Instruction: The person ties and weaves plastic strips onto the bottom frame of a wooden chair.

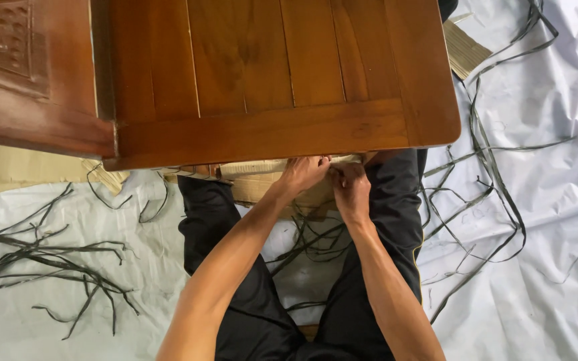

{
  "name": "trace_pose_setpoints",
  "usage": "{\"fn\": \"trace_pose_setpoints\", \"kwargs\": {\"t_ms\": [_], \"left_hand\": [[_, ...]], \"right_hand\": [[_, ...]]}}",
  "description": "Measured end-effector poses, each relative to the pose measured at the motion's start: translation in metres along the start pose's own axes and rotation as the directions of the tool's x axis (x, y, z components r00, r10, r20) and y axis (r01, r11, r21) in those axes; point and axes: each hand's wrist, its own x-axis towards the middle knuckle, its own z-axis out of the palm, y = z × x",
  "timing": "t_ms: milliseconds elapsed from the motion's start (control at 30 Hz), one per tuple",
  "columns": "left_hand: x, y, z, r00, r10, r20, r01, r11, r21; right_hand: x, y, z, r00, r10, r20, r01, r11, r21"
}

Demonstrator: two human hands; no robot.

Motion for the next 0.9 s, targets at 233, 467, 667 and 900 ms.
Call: {"fn": "trace_pose_setpoints", "kwargs": {"t_ms": [233,467,667,900], "left_hand": [[0.006,-0.009,0.009,0.98,-0.179,0.082,0.177,0.984,0.029],[0.006,-0.021,0.022,0.983,-0.152,0.105,0.168,0.972,-0.164],[0.007,-0.003,0.005,0.984,-0.157,0.084,0.17,0.97,-0.174],[0.01,-0.007,0.013,0.97,-0.213,0.117,0.213,0.977,0.009]], "right_hand": [[-0.007,0.015,0.012,0.99,-0.128,-0.055,0.127,0.992,-0.016],[-0.01,0.016,0.012,0.994,-0.091,-0.063,0.09,0.996,-0.011],[-0.01,0.019,0.013,0.993,-0.089,-0.078,0.089,0.996,-0.005],[-0.01,0.018,0.013,0.979,-0.147,-0.14,0.135,0.986,-0.094]]}}
